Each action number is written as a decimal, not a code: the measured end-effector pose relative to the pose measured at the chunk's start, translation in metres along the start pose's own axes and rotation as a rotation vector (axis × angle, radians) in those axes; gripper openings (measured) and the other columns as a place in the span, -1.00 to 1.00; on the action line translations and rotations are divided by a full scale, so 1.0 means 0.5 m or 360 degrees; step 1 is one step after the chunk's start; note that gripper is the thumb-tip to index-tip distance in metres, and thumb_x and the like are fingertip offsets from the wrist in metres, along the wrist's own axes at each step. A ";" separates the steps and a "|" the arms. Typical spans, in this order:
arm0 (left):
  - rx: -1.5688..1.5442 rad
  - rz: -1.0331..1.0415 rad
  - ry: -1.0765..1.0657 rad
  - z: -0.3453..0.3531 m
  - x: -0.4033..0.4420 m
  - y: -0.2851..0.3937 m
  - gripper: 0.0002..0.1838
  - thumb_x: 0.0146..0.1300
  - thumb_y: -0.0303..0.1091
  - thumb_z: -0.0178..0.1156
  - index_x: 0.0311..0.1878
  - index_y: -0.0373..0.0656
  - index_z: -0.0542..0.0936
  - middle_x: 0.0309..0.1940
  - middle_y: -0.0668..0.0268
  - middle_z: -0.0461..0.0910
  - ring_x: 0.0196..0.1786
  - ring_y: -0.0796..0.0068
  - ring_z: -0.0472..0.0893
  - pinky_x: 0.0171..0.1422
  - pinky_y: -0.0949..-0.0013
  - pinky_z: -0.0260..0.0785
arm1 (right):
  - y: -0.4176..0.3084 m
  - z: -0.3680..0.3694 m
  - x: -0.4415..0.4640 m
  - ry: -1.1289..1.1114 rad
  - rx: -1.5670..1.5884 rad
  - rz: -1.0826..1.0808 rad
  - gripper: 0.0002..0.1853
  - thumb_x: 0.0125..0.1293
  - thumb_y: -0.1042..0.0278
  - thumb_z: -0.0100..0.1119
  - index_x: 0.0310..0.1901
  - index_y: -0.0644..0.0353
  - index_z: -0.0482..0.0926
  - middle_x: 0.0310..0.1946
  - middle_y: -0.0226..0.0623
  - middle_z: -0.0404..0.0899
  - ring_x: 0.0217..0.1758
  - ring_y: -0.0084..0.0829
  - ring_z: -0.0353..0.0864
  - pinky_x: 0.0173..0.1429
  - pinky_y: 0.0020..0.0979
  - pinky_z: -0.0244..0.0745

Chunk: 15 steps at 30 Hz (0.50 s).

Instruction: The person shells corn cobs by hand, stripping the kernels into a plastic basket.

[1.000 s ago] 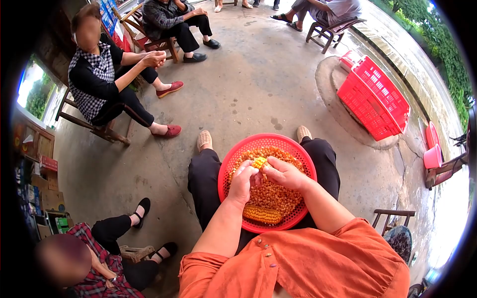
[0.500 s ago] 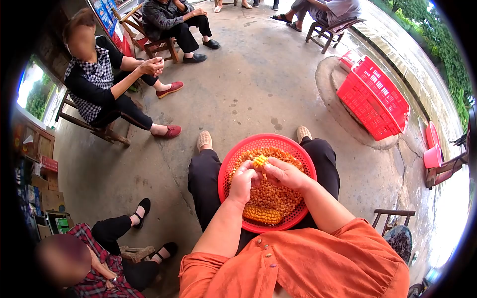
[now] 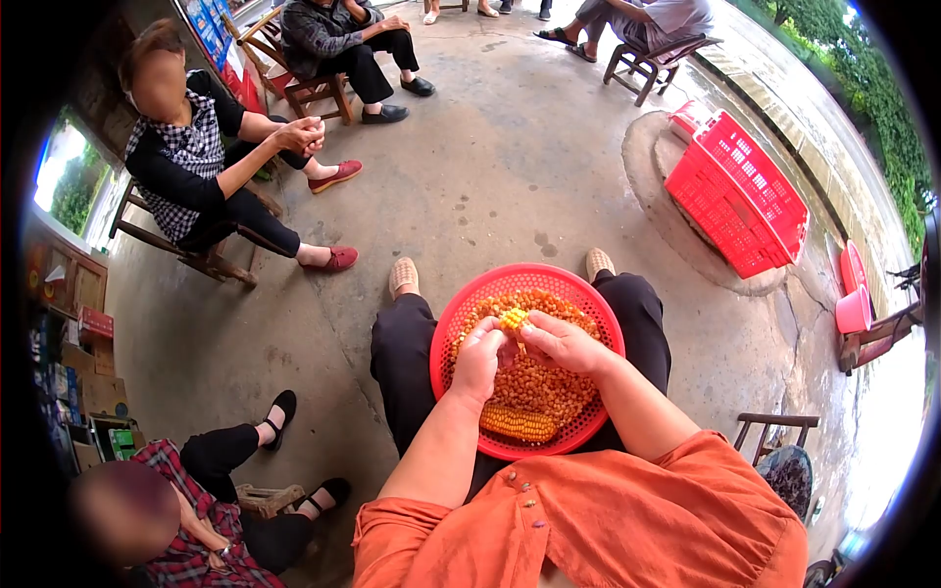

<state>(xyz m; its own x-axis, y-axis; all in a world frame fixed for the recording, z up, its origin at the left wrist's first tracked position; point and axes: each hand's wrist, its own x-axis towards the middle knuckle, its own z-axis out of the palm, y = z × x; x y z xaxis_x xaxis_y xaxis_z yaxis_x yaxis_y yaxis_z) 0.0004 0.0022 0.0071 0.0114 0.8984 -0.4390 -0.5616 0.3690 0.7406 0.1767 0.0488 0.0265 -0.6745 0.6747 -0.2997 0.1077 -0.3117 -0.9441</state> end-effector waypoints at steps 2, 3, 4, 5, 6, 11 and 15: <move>0.0054 -0.0021 0.0010 -0.002 -0.001 0.000 -0.91 0.28 -0.45 0.04 -0.20 -0.11 0.53 -0.43 0.43 0.54 -0.48 0.62 0.46 -0.36 0.53 0.33 | -0.003 0.000 -0.002 -0.0012 0.0069 0.0043 -0.71 0.60 0.02 -0.06 -0.07 0.07 0.44 -0.44 -0.57 0.34 -0.43 -0.70 0.29 -0.38 -0.60 0.23; 0.0054 -0.0021 0.0010 -0.005 0.000 0.000 -0.91 0.28 -0.45 0.04 -0.20 -0.11 0.53 -0.43 0.43 0.54 -0.48 0.62 0.46 -0.36 0.53 0.33 | -0.004 0.000 -0.003 -0.0012 0.0069 0.0043 -0.71 0.60 0.02 -0.06 -0.07 0.07 0.44 -0.44 -0.57 0.34 -0.43 -0.70 0.29 -0.38 -0.60 0.23; 0.0037 -0.0037 -0.0043 -0.010 0.001 -0.001 -0.86 0.27 -0.46 0.03 -0.16 -0.12 0.55 -0.42 0.41 0.55 -0.44 0.60 0.48 -0.33 0.52 0.35 | -0.004 0.001 -0.003 -0.0011 0.0110 0.0048 -0.71 0.60 0.02 -0.06 -0.07 0.07 0.44 -0.44 -0.57 0.34 -0.44 -0.70 0.29 -0.39 -0.61 0.22; 0.0020 -0.0053 -0.0096 -0.013 0.002 -0.001 -0.82 0.25 -0.47 0.02 -0.13 -0.14 0.56 -0.40 0.39 0.57 -0.40 0.58 0.51 -0.30 0.51 0.37 | -0.006 0.001 -0.004 -0.0010 0.0152 0.0053 -0.72 0.60 0.01 -0.05 -0.07 0.07 0.44 -0.45 -0.58 0.33 -0.44 -0.71 0.28 -0.40 -0.62 0.22; 0.0019 -0.0052 -0.0096 -0.012 0.002 0.000 -0.82 0.25 -0.47 0.02 -0.13 -0.14 0.56 -0.40 0.39 0.57 -0.40 0.58 0.51 -0.30 0.51 0.37 | -0.010 0.002 -0.005 -0.0010 0.0151 0.0053 -0.72 0.60 0.01 -0.05 -0.07 0.07 0.44 -0.45 -0.58 0.33 -0.44 -0.71 0.28 -0.40 -0.62 0.22; -0.0183 -0.0007 -0.0087 0.000 -0.002 0.006 -0.90 0.30 -0.40 0.10 -0.14 -0.11 0.52 -0.41 0.39 0.57 -0.44 0.61 0.51 -0.35 0.54 0.36 | -0.027 0.005 -0.010 0.0011 0.0113 0.0065 -0.72 0.60 0.02 -0.05 -0.09 0.05 0.45 -0.43 -0.59 0.35 -0.44 -0.72 0.29 -0.39 -0.63 0.23; -0.0158 -0.0011 -0.0103 -0.008 0.002 0.000 -0.90 0.32 -0.38 0.10 -0.13 -0.12 0.51 -0.41 0.38 0.57 -0.43 0.61 0.52 -0.35 0.54 0.36 | -0.015 -0.002 -0.005 0.0004 0.0016 0.0028 -0.72 0.60 0.03 -0.05 -0.09 0.06 0.46 -0.42 -0.58 0.36 -0.43 -0.72 0.29 -0.36 -0.62 0.25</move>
<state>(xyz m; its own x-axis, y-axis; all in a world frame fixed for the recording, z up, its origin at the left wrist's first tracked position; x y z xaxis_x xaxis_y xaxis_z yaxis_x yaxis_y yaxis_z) -0.0030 0.0021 0.0044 0.0673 0.9107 -0.4076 -0.6407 0.3526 0.6821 0.1782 0.0499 0.0342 -0.6709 0.6706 -0.3166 0.1120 -0.3303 -0.9372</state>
